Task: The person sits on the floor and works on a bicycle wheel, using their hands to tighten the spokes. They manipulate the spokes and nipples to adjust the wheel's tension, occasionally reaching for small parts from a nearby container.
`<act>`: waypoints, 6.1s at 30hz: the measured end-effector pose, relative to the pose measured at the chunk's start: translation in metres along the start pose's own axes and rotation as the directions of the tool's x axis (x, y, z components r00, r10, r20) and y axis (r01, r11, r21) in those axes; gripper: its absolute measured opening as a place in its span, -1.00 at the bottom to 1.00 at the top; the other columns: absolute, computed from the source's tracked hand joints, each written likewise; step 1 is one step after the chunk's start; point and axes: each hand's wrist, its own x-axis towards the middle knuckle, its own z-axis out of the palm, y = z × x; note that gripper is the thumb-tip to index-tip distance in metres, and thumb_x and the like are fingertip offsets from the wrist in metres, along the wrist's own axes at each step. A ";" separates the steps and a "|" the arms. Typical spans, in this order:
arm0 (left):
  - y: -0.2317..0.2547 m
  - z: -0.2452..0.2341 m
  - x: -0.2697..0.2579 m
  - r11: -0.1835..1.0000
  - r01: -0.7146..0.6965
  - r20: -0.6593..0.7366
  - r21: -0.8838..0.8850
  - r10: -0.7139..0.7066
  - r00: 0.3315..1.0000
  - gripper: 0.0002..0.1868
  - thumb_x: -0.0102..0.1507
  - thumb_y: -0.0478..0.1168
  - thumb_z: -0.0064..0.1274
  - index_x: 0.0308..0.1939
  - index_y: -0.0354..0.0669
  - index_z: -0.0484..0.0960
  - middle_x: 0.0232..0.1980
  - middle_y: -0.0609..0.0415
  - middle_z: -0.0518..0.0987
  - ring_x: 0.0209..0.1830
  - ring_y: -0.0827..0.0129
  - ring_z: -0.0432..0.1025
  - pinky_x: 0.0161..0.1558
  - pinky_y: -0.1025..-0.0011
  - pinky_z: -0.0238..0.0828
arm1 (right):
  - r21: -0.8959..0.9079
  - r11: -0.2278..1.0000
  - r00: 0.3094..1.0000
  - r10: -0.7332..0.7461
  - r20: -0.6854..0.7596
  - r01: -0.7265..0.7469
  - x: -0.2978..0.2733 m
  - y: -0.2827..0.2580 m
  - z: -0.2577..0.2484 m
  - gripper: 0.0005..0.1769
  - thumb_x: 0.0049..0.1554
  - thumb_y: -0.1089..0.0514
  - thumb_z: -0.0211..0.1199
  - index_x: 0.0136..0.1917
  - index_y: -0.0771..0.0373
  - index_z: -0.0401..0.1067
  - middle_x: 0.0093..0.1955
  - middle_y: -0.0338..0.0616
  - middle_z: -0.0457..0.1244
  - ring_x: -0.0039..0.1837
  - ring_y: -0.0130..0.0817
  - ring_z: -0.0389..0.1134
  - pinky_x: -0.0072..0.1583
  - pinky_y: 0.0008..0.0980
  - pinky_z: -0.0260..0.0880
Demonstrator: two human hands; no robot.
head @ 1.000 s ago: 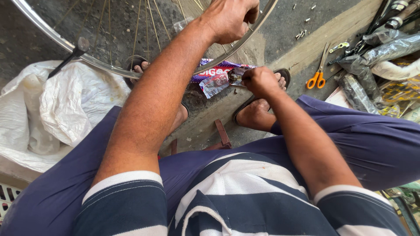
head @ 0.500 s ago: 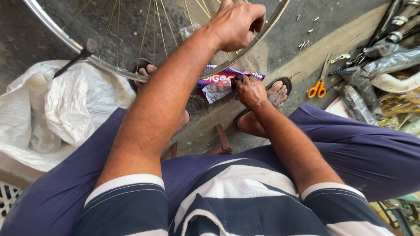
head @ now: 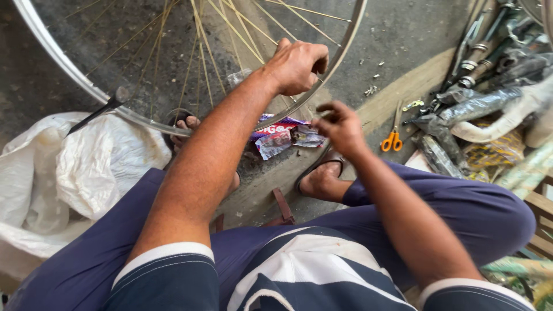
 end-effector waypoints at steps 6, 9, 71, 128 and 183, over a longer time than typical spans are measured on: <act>0.007 -0.008 -0.004 0.999 0.043 0.030 -0.007 -0.043 0.999 -0.85 0.16 -0.35 0.10 -0.25 0.01 0.62 -0.23 0.20 0.67 -0.15 0.33 0.52 0.14 0.18 0.09 | 0.782 0.620 0.996 -0.012 0.089 -0.062 -0.007 -0.049 -0.039 -0.80 0.26 0.31 0.30 0.16 0.42 0.51 -0.08 -0.05 0.40 -0.08 -0.30 0.44 -0.01 -0.38 0.50; 0.011 -0.009 -0.008 0.996 0.086 0.075 -0.010 -0.085 0.994 -0.82 0.16 -0.36 0.09 -0.23 0.05 0.62 -0.24 0.24 0.67 -0.16 0.38 0.53 0.18 0.20 0.07 | 0.891 0.452 0.995 -0.058 0.082 -0.047 0.000 -0.045 -0.032 -0.80 0.26 0.37 0.25 0.17 0.42 0.50 -0.01 0.02 0.41 0.00 -0.24 0.47 0.07 -0.35 0.54; 0.005 -0.005 -0.008 0.999 0.024 0.028 -0.029 -0.024 0.999 -0.83 0.15 -0.35 0.14 -0.26 0.06 0.62 -0.30 0.27 0.65 -0.22 0.40 0.53 0.16 0.21 0.05 | 0.455 0.829 0.936 -0.214 -0.279 0.325 0.021 -0.022 0.022 -0.76 0.33 0.16 0.25 0.12 0.42 0.48 -0.06 -0.06 0.42 -0.03 -0.39 0.50 0.06 -0.39 0.58; 0.006 -0.013 -0.011 0.988 -0.025 -0.037 -0.150 0.020 0.999 -0.77 0.15 -0.28 0.22 -0.15 0.03 0.58 -0.26 0.28 0.66 -0.16 0.42 0.56 0.14 0.21 0.11 | 0.460 0.880 0.964 0.007 -0.265 0.120 0.039 -0.044 0.022 -0.42 0.37 -0.19 0.08 -0.33 0.24 0.28 -0.47 -0.26 0.16 -0.44 -0.40 0.15 -0.36 -0.39 0.15; -0.075 0.139 -0.074 0.759 0.610 -0.608 -0.229 -0.601 0.519 -0.66 0.15 0.01 0.13 -0.19 -0.15 0.71 0.01 -0.17 0.65 0.06 -0.09 0.51 0.13 0.07 0.41 | 0.897 0.441 0.933 -0.325 0.154 0.005 -0.040 -0.009 -0.051 -0.83 0.32 0.27 0.22 0.17 0.33 0.47 -0.06 -0.09 0.38 -0.05 -0.30 0.43 0.02 -0.32 0.50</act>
